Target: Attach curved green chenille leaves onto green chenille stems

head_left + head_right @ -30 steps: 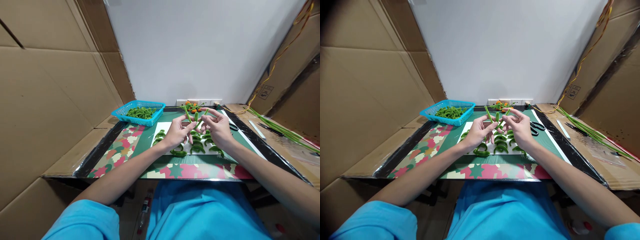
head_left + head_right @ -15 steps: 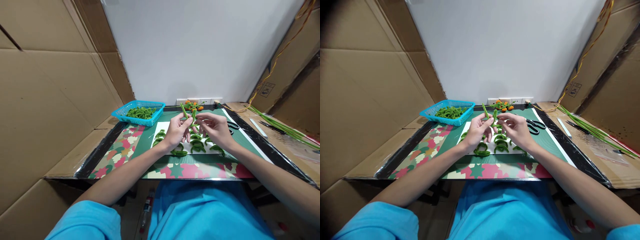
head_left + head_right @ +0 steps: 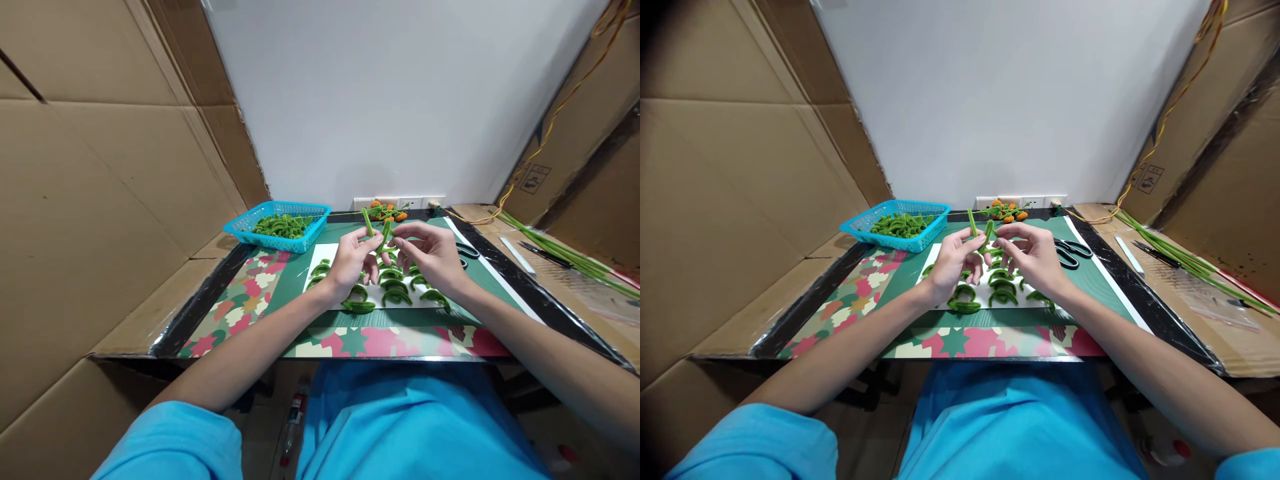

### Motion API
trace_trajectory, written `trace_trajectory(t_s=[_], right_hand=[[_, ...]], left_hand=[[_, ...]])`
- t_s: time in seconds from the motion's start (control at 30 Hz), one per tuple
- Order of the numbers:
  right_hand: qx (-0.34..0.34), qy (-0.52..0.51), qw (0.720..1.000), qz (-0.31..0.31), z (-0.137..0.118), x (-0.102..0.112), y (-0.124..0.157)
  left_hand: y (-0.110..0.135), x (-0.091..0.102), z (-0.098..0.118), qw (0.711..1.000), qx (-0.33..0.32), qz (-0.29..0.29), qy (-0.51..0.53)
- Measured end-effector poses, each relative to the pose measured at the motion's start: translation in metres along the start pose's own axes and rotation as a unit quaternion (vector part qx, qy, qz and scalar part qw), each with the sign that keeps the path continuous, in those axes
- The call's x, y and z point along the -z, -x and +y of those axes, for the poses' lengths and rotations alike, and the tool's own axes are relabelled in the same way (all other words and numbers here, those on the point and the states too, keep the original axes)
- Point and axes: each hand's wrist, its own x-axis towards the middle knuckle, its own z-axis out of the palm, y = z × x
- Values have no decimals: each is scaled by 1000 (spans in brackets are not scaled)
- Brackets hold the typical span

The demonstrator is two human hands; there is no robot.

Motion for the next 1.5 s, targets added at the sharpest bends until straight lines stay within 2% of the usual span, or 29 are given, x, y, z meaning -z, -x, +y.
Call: trace_trajectory(t_s=[0.27,0.5,0.73,0.97,1.2,1.4,1.5], right_hand=[[-3,-35,999,9,-1,-1,-2],[2,-23,1000,20,-5,0,-3],[29,-15,999,38,-1,1,-2],[3,-52,999,3,-1,3,-4],[16,-1,1000,-5,0,4,-4],[-26,10,998,-61,-1,4,-1],[-19,9,998,-60,-1,3,0]], left_hand=[[-3,2,-3,997,26,-72,1],[-2,4,-2,996,33,-70,-35],[-2,5,-1,993,41,-107,-38],[-2,4,-3,998,7,-46,-35],[-2,5,-11,995,-38,-29,-87],[-2,6,-11,996,-34,-25,-79],[-3,7,-11,996,-25,-37,-73]])
